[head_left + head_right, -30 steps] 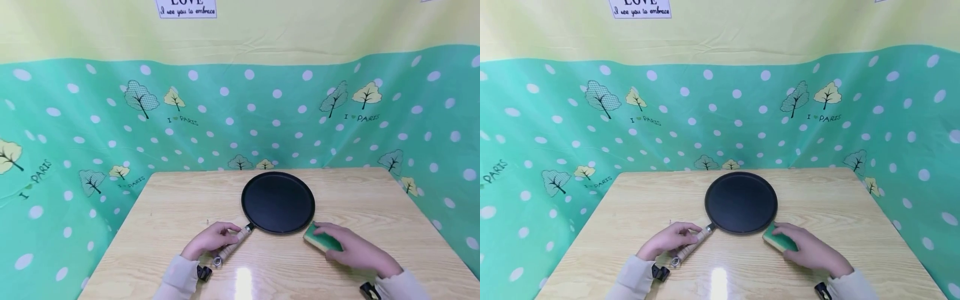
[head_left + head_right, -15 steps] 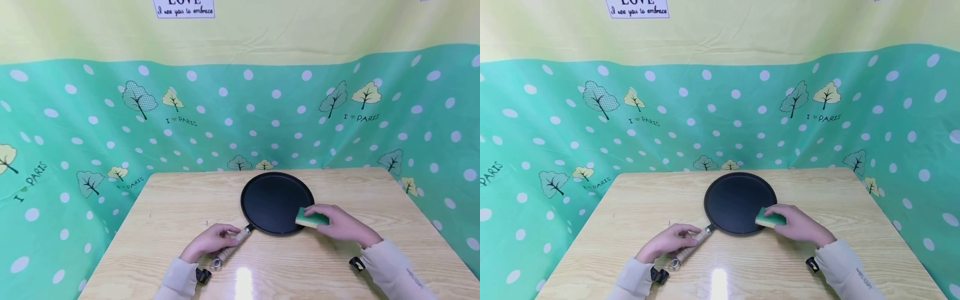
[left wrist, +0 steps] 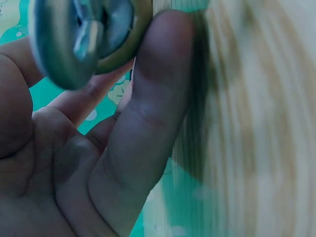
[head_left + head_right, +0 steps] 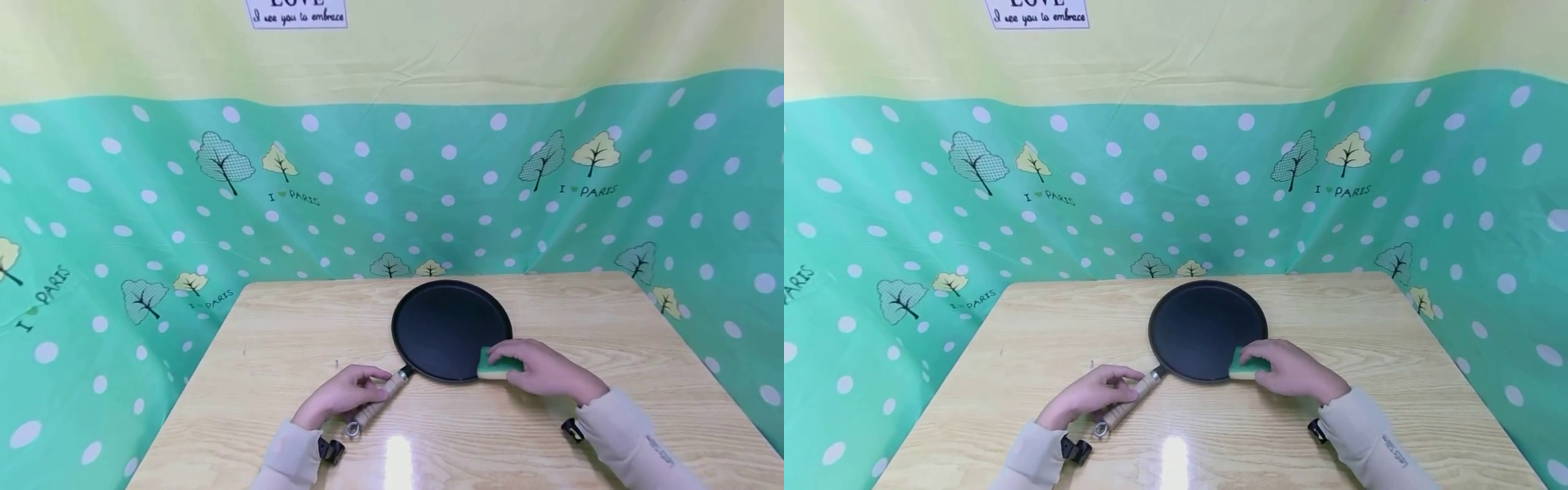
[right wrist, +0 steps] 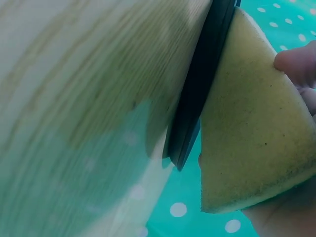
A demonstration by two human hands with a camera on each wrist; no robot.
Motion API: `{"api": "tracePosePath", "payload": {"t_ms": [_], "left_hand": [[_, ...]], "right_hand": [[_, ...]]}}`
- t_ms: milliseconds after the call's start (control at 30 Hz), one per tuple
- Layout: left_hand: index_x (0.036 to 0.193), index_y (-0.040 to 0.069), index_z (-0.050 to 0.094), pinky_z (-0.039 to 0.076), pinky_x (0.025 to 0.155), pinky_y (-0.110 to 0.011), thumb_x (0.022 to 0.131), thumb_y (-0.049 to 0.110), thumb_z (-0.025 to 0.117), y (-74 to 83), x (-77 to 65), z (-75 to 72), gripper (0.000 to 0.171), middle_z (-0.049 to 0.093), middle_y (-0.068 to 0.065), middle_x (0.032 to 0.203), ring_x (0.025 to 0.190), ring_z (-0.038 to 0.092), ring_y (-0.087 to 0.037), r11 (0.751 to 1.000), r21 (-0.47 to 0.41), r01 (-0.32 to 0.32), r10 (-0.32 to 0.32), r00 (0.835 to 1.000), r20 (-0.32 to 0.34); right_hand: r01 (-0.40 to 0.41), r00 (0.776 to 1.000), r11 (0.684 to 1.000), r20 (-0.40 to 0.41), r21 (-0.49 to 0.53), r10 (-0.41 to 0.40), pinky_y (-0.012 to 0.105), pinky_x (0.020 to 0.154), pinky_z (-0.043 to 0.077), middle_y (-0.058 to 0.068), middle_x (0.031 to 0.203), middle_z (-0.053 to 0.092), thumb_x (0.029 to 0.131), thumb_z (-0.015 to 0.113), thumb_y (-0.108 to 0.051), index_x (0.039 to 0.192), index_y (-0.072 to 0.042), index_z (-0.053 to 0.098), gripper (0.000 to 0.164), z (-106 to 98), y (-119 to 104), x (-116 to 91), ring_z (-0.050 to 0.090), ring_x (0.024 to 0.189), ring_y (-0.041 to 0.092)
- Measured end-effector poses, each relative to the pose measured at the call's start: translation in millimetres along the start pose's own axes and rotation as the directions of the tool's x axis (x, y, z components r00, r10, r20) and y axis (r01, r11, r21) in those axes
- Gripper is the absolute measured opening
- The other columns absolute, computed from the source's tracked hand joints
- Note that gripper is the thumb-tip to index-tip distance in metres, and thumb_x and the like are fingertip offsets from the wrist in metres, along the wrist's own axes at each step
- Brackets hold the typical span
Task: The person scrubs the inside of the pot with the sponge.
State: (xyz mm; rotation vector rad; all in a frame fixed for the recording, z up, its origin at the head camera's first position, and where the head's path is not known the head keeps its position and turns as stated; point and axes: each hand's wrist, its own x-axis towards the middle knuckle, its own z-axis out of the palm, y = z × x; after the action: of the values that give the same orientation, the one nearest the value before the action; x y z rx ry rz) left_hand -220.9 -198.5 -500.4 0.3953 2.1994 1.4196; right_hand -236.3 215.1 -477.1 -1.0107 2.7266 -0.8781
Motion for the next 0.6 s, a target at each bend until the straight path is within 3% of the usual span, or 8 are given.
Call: {"api": "tracePosePath", "payload": {"t_ms": [600], "left_hand": [[0.136,-0.003,0.067,0.04,0.049,-0.025,0.1,0.014,0.073,2.0,-2.2,1.6,0.04,0.062,-0.002,0.085,0.062,0.05,-0.013,1.0,0.007,0.005,-0.005,1.0,-0.001]], "right_hand": [[0.036,0.999,0.999,0.008,0.008,-0.036,0.049,0.096,0.054,0.012,0.135,0.069,0.096,0.064,0.001,0.119,-0.018,0.075,0.032,4,-12,3,0.064,0.126,0.038]]}}
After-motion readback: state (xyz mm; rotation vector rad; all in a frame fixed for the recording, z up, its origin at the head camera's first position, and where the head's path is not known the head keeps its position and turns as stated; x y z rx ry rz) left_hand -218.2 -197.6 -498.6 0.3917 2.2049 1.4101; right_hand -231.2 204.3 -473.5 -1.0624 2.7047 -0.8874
